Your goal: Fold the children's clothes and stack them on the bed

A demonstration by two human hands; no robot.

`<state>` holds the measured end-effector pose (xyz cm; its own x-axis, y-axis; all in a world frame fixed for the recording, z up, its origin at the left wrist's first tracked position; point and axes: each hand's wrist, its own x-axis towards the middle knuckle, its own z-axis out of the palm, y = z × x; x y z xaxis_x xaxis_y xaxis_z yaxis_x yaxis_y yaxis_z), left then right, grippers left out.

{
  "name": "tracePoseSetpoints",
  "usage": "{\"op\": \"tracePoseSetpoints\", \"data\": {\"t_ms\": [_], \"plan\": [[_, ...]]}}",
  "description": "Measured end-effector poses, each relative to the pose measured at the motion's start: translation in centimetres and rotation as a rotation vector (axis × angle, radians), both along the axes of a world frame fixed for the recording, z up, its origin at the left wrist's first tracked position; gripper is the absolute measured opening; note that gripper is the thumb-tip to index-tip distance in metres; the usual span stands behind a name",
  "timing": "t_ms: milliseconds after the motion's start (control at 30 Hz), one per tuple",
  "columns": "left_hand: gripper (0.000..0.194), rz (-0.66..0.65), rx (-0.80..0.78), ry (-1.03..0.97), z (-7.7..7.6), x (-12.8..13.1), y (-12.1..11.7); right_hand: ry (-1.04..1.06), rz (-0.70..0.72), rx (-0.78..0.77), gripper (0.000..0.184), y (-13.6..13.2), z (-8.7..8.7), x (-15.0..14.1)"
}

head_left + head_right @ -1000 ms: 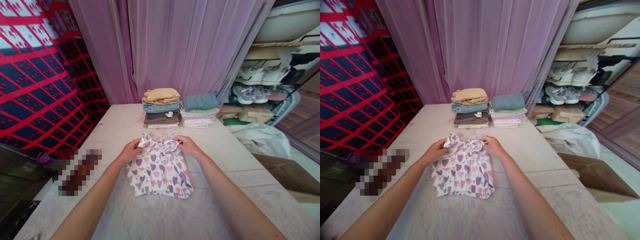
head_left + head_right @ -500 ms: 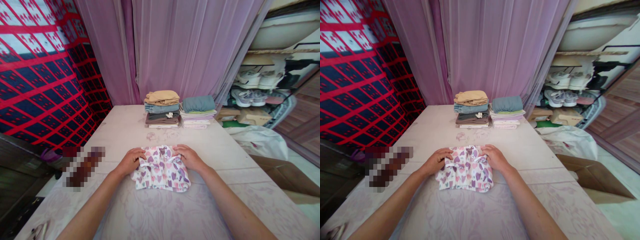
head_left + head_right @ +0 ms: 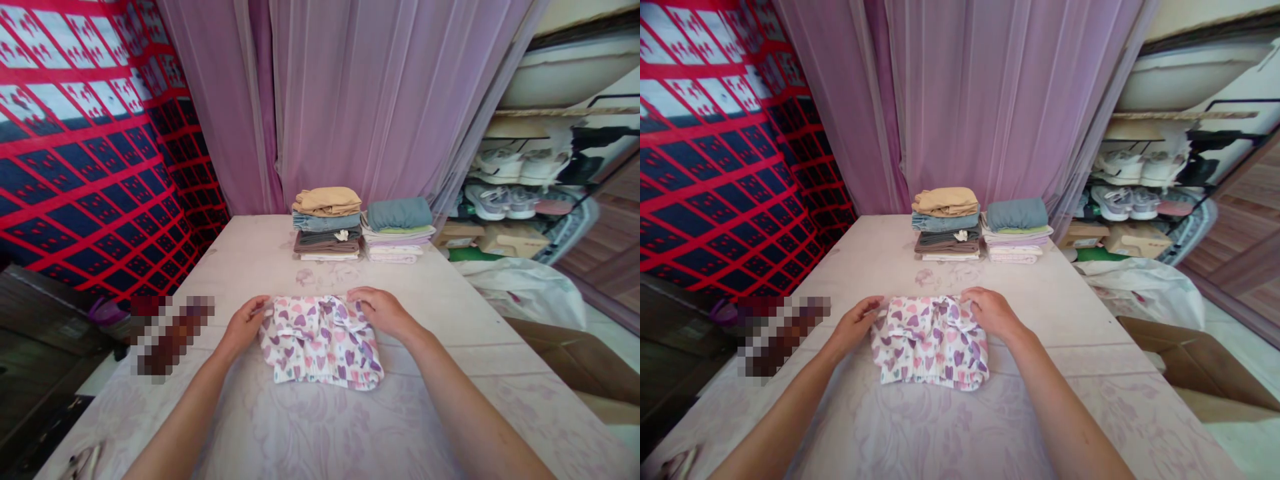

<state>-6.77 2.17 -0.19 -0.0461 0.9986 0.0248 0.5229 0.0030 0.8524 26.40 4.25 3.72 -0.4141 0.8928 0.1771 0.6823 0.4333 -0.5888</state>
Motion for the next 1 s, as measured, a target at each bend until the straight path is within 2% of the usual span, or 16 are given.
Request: {"op": "tracePoseSetpoints", "data": {"t_ms": [67, 133, 200, 267, 367, 400, 500, 600, 667, 833, 1000], "plan": [[0.038, 0.087, -0.034, 0.12, 0.1, -0.6, -0.8, -0.032, 0.013, 0.055, 0.031, -0.6, 0.6, -2.2], [0.041, 0.122, -0.082, 0.298, 0.5, -0.8, -1.8, -0.093, 0.106, 0.124, 0.029, -1.4, 0.8, -5.1], [0.046, 0.124, -0.129, 0.435, 0.9, -0.5, -2.8, -0.155, 0.221, 0.182, 0.043, -2.3, 0.6, -8.2], [0.049, 0.122, -0.16, 0.507, 1.4, 0.0, -3.6, -0.232, 0.295, 0.211, 0.048, -2.6, 0.3, -10.7], [0.045, 0.134, -0.227, 0.547, 1.9, 0.9, -4.1, -0.39, 0.291, 0.188, 0.025, -1.9, 0.3, -12.7], [0.042, 0.135, -0.242, 0.545, 2.0, 1.2, -4.2, -0.426, 0.269, 0.171, 0.019, -1.4, 0.4, -13.0], [0.035, 0.125, -0.227, 0.49, 1.9, 2.0, -4.4, -0.408, 0.143, 0.101, 0.023, 0.9, 1.5, -12.9], [0.035, 0.1, -0.097, 0.442, 1.6, 2.8, -5.0, -0.284, -0.016, 0.04, 0.029, 3.6, 2.6, -12.1], [0.034, 0.046, 0.024, 0.455, 1.3, 3.5, -5.4, -0.21, -0.057, 0.018, 0.031, 5.4, 2.9, -11.6], [0.031, -0.139, 0.211, 0.535, 0.5, 5.2, -5.8, -0.073, -0.134, -0.042, 0.035, 8.6, 1.8, -10.8], [0.037, -0.274, 0.26, 0.57, -0.3, 5.5, -5.8, -0.026, -0.167, -0.024, 0.034, 9.6, 0.8, -10.8]]}}
